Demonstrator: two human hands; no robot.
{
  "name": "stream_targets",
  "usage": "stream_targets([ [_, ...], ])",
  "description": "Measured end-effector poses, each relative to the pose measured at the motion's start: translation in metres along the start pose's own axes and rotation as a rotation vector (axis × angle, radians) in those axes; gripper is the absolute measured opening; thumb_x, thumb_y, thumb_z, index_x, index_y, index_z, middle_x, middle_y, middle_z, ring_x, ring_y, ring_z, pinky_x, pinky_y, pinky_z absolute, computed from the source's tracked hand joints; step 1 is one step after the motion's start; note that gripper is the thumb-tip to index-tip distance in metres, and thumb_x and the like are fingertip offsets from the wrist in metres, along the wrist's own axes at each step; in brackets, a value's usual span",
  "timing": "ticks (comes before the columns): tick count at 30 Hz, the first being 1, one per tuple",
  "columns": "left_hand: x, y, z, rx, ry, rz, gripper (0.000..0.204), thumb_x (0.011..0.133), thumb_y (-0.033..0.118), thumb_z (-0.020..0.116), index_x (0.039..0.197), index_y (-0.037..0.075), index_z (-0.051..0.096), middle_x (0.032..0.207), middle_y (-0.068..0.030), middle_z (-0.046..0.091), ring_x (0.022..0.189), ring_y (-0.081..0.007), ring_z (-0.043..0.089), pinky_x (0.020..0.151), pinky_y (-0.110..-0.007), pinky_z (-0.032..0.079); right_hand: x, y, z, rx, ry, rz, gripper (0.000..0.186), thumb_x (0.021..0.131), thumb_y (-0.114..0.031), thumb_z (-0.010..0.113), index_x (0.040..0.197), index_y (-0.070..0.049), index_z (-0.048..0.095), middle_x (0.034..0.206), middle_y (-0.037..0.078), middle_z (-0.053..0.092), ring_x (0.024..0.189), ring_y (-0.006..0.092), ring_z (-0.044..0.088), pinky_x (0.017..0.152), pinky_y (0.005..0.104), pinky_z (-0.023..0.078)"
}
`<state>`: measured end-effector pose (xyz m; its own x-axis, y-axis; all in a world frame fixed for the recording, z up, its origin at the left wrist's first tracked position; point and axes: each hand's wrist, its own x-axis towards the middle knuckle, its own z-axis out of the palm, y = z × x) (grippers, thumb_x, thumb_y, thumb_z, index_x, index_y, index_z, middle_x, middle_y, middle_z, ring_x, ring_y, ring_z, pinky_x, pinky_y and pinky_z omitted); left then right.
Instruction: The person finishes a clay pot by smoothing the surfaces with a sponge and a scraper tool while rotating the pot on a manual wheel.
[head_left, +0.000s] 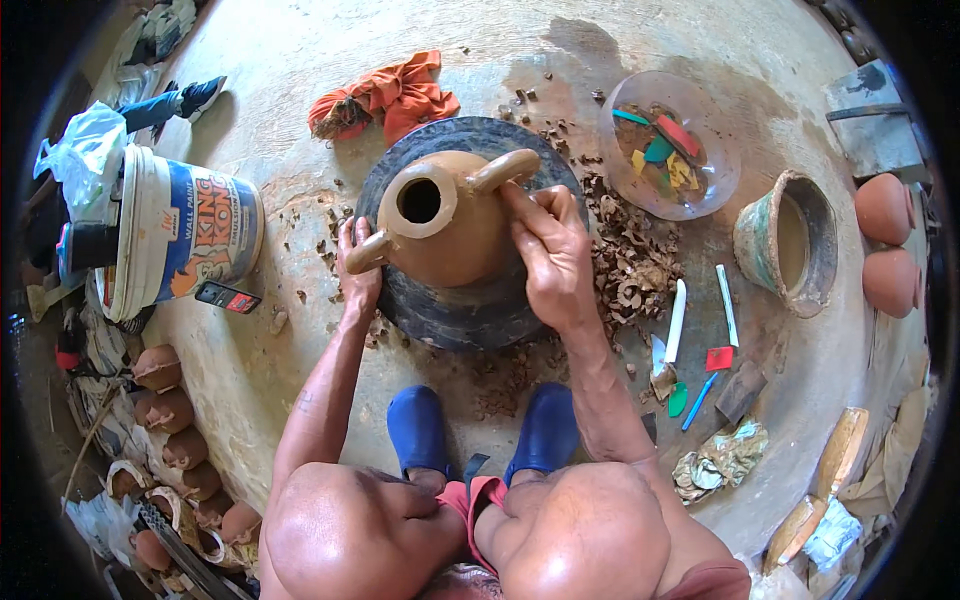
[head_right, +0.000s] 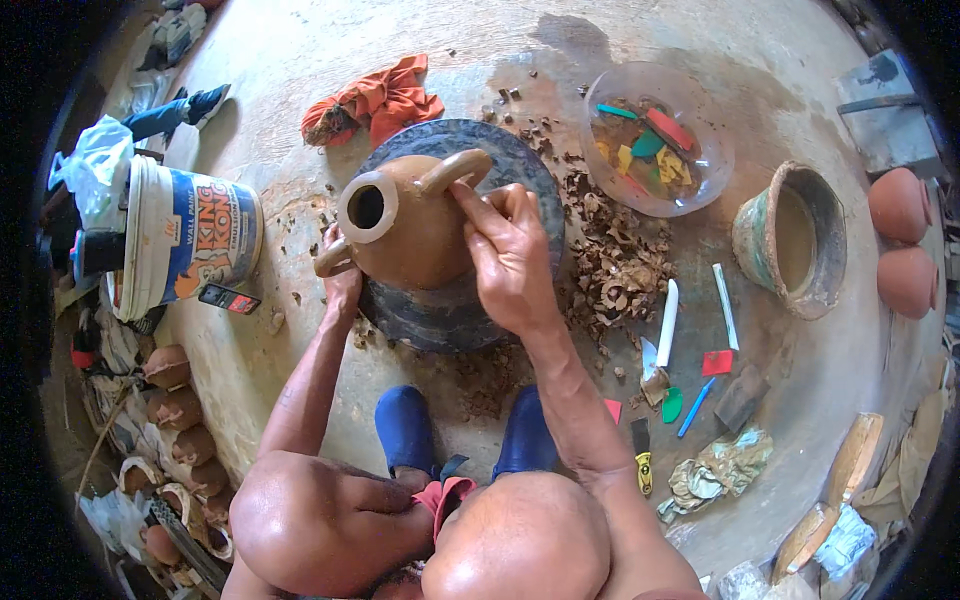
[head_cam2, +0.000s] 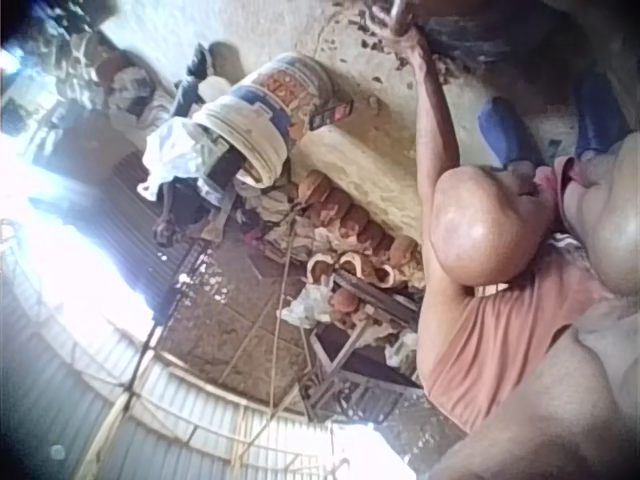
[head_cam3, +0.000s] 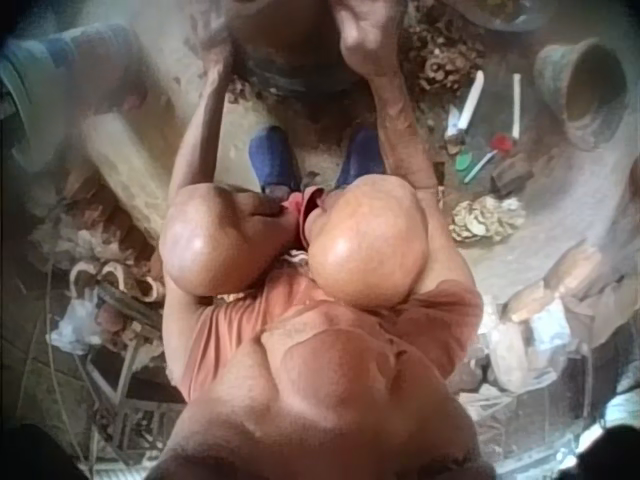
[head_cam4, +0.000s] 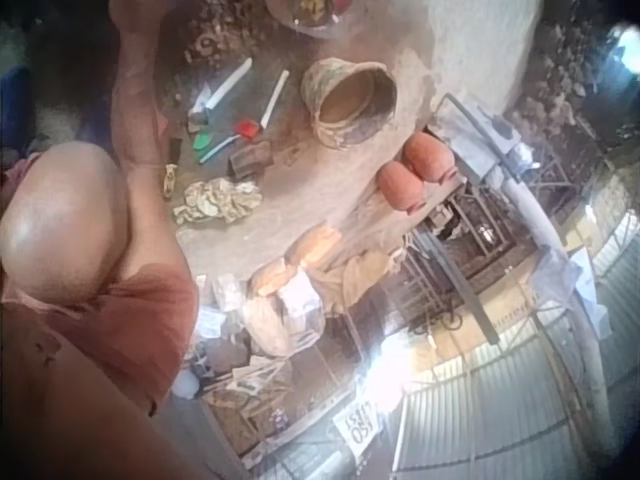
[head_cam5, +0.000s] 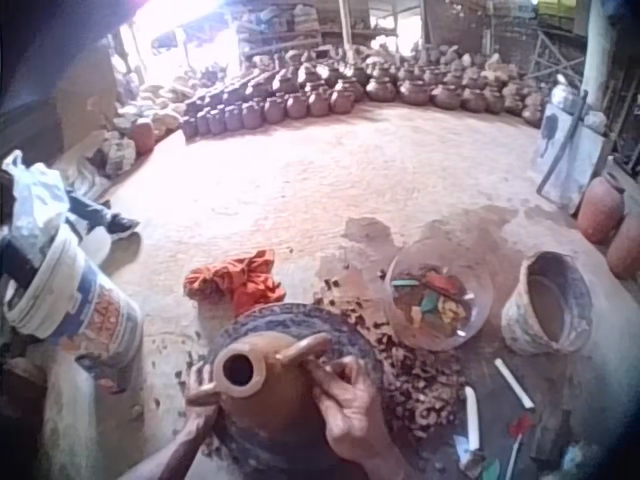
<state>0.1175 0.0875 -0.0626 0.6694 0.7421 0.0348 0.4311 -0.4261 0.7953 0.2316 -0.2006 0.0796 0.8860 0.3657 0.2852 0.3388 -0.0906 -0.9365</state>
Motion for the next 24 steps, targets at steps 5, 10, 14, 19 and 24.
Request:
stream_targets([
  [5,0.005,-0.009,-0.004,0.051,0.014,0.067,0.065,0.109,0.057,0.052,0.143,0.002,0.058,0.114,-0.02,0.075,0.101,-0.0282,0.071,0.089,-0.041,0.055,0.002,-0.013,0.003,-0.218,0.038,-0.08,0.048,0.085,0.0,0.068,0.132,-0.009,0.075,0.096,0.009,0.055,0.095,0.0282,0.052,0.087,0.041,0.045],
  [10,0.003,0.004,-0.003,0.054,-0.001,0.056,0.058,0.111,0.052,0.051,0.14,0.002,0.059,0.11,-0.0172,0.075,0.099,-0.0253,0.07,0.088,-0.04,0.054,0.005,-0.011,-0.005,-0.526,0.072,-0.239,0.052,0.075,-0.003,0.072,0.126,-0.015,0.079,0.097,0.004,0.055,0.094,0.0256,0.052,0.081,0.0413,0.041],
  [14,0.0,0.014,-0.002,-0.01,0.025,0.104,0.055,0.112,0.05,0.053,0.138,0.002,0.06,0.113,-0.0155,0.073,0.1,-0.0232,0.068,0.091,-0.04,0.053,0.001,-0.011,-0.006,-0.564,0.091,-0.272,0.05,0.074,-0.005,0.074,0.123,-0.015,0.08,0.097,0.003,0.056,0.095,0.0253,0.052,0.081,0.0415,0.041],
  [19,-0.002,0.013,-0.004,0.001,-0.046,0.02,0.055,0.112,0.048,0.053,0.139,0.0,0.059,0.114,-0.0158,0.072,0.104,-0.0228,0.066,0.094,-0.039,0.052,0.003,-0.013,0.001,-0.597,0.104,-0.295,0.047,0.075,-0.005,0.075,0.121,-0.015,0.081,0.097,0.002,0.056,0.095,0.0239,0.052,0.081,0.0403,0.041],
  [24,0.007,0.001,-0.006,0.003,-0.008,0.103,0.057,0.111,0.05,0.053,0.138,0.001,0.06,0.112,-0.0161,0.074,0.1,-0.0225,0.068,0.09,-0.038,0.054,0.004,0.001,-0.01,-0.304,0.288,-0.174,0.038,0.079,-0.006,0.083,0.117,-0.004,0.079,0.086,0.008,0.056,0.081,0.0256,0.057,0.074,0.0393,0.049],
])
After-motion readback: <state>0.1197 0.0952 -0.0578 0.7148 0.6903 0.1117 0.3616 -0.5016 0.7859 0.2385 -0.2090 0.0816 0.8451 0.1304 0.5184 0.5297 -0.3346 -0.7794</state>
